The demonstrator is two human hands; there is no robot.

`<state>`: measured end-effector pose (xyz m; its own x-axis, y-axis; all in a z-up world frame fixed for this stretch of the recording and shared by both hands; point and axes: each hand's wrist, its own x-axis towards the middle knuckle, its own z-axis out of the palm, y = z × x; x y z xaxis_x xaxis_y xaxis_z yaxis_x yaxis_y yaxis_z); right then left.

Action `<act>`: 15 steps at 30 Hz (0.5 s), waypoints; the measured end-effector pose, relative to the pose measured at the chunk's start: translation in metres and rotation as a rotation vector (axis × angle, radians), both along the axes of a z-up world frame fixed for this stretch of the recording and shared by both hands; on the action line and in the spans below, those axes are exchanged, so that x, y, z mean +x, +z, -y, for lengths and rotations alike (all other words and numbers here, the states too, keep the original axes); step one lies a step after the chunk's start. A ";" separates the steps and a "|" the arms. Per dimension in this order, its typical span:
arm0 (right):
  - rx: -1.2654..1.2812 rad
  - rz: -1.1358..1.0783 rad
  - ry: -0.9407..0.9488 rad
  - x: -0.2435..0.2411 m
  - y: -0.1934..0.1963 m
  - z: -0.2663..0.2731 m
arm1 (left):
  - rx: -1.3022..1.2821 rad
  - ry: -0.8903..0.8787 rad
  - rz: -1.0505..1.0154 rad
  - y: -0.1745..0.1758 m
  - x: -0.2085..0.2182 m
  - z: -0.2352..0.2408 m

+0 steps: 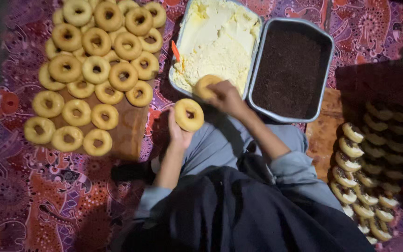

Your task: The person sits on a patterned mat and decorates donuts by dipping them into a white creamy substance and then into a dark granular topping. They place the finished donuts on a wooden board. Later, they use a grater to sprinkle a white substance over the arranged donuts.

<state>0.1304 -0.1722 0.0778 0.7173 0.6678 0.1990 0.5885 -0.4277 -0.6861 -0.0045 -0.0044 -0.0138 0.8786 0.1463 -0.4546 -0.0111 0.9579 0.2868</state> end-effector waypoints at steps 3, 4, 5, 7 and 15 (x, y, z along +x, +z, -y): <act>0.150 0.065 0.301 -0.020 -0.006 -0.004 | -0.010 -0.021 0.052 -0.006 0.004 -0.002; 0.179 0.094 0.375 -0.024 -0.007 -0.004 | 0.024 -0.012 0.100 -0.007 0.004 -0.002; 0.058 0.092 0.227 -0.014 -0.005 -0.005 | 0.058 -0.003 0.147 -0.008 0.003 -0.002; -0.185 0.094 -0.071 0.018 0.001 -0.002 | 0.016 -0.015 0.196 -0.009 0.001 0.001; 0.216 0.164 0.304 -0.019 0.006 0.005 | -0.072 -0.018 0.104 -0.036 0.005 0.003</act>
<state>0.1118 -0.1775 0.0839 0.4410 0.7745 0.4536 0.7750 -0.0737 -0.6276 0.0004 -0.0072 -0.0496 0.9236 0.1004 -0.3700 -0.0198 0.9763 0.2156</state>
